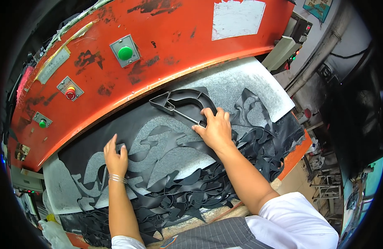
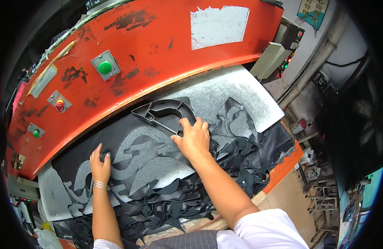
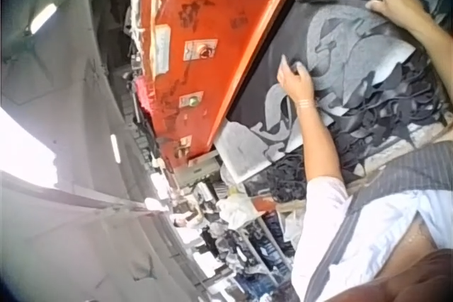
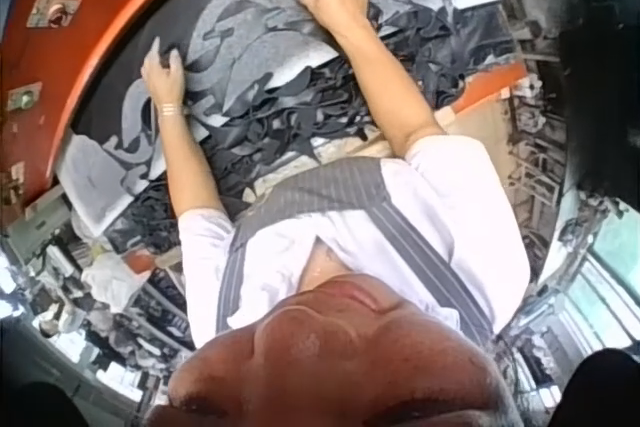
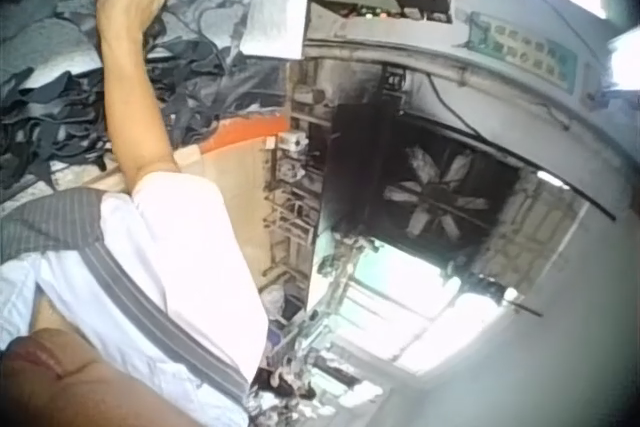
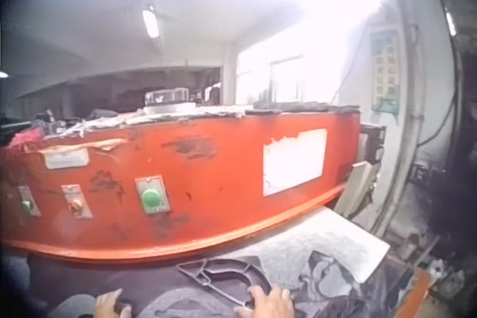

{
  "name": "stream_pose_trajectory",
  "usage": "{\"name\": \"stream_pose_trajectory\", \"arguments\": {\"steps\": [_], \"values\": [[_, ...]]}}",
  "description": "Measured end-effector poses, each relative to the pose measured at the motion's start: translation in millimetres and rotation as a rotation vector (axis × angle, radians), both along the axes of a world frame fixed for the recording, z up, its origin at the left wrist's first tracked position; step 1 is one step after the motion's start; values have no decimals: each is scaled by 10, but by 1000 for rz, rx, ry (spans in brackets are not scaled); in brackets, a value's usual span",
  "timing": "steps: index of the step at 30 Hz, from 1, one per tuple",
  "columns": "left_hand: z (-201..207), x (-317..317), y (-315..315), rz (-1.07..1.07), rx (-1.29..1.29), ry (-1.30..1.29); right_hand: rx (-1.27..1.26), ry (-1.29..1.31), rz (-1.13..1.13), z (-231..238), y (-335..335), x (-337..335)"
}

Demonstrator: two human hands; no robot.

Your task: Cutting out shoe components from a leather sheet using a hydraulic clicking press and metal dies.

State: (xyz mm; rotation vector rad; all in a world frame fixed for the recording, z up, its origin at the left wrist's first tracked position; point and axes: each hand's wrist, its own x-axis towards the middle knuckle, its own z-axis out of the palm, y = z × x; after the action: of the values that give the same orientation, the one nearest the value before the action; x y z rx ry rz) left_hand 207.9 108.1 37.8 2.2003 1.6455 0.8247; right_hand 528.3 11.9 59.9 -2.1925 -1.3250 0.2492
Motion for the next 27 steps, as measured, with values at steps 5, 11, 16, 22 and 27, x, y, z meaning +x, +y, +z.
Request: {"name": "stream_pose_trajectory", "arguments": {"steps": [5, 11, 16, 22, 27], "values": [[220, 628, 367, -181, -20, -42, -18, -90, -54, -106, 65, -95], [-163, 1111, 830, -291, -49, -11, 41, 103, 161, -234, -347, 211], [-153, 1426, 968, -272, -19, -16, 39, -2, 208, -434, -439, 404], [-206, 1494, 995, -193, -29, -60, 229, -75, 302, -512, -399, 460], [-169, 1558, 1040, -200, -16, -23, 281, -112, 338, -495, -377, 558]]}}
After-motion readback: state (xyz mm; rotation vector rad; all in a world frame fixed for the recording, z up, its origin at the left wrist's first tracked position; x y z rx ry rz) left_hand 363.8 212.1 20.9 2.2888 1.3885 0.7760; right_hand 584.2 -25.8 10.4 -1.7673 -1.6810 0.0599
